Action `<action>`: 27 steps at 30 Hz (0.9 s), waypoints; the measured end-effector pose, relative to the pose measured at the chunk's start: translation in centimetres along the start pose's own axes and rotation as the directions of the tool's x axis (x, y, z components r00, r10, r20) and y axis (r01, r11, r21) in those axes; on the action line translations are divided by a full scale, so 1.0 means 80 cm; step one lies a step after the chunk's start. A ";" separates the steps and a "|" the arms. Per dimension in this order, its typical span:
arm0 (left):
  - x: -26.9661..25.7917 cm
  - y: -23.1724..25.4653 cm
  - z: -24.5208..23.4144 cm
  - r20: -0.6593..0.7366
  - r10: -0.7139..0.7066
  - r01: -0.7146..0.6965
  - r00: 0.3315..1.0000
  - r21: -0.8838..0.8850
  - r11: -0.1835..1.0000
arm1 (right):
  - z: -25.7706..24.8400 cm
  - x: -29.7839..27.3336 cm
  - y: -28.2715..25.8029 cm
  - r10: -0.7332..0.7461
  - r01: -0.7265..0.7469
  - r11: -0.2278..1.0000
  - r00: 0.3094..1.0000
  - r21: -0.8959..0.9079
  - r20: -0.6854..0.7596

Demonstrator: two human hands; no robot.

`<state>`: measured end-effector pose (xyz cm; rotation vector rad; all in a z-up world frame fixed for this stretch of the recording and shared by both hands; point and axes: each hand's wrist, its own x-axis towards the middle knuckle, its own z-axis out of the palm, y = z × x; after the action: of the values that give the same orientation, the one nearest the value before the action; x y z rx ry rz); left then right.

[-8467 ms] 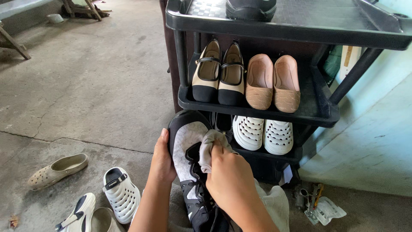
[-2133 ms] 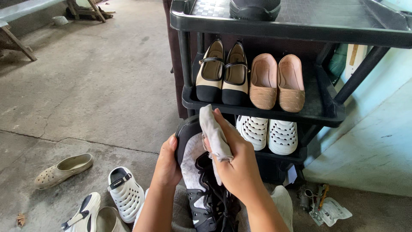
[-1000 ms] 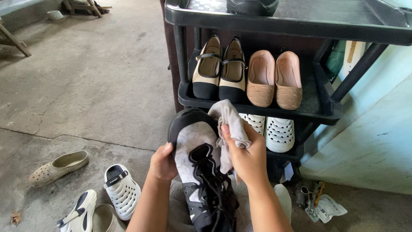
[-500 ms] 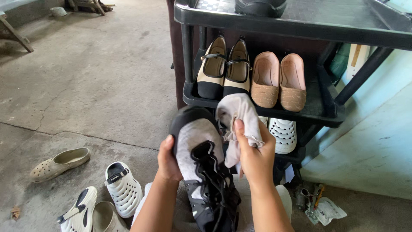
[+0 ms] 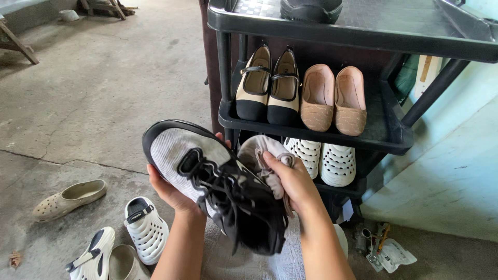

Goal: The person wipes a black and white sneaker with a cloth, cleaning the upper, sides, and sole, then places it on a shoe rack. They then pick up a black slide sandal and wipe it with the same cloth.

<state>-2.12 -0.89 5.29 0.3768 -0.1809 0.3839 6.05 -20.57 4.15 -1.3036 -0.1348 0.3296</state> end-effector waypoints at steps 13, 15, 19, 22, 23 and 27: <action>0.028 -0.003 -0.049 -0.511 0.240 -0.262 0.825 0.029 0.965 | 0.004 0.022 0.008 0.227 -0.166 0.846 0.972 0.507 -0.059; 0.030 -0.004 -0.053 -0.507 0.258 -0.238 0.822 0.107 0.965 | 0.008 0.019 0.014 0.151 -0.085 0.829 0.986 0.552 -0.076; 0.024 -0.019 -0.067 -0.358 0.196 -0.067 0.913 0.341 0.938 | 0.010 0.021 0.022 0.043 0.078 0.872 0.971 0.483 -0.235; 0.029 -0.033 -0.074 -0.389 -0.051 0.165 0.920 0.264 0.950 | 0.012 0.021 0.024 -0.121 0.228 0.904 0.948 0.361 -0.294; 0.029 -0.031 -0.075 -0.405 -0.109 0.233 0.908 0.271 0.934 | 0.013 0.019 0.024 -0.161 0.268 0.902 0.937 0.339 -0.311; 0.028 -0.017 -0.067 -0.315 -0.260 0.329 0.913 0.190 0.925 | 0.018 0.007 0.013 -0.370 0.476 0.856 0.838 0.205 -0.401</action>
<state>1.03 0.81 0.48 0.5738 0.2076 0.1540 5.98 -18.86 3.45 -0.9762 -0.0692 -0.2650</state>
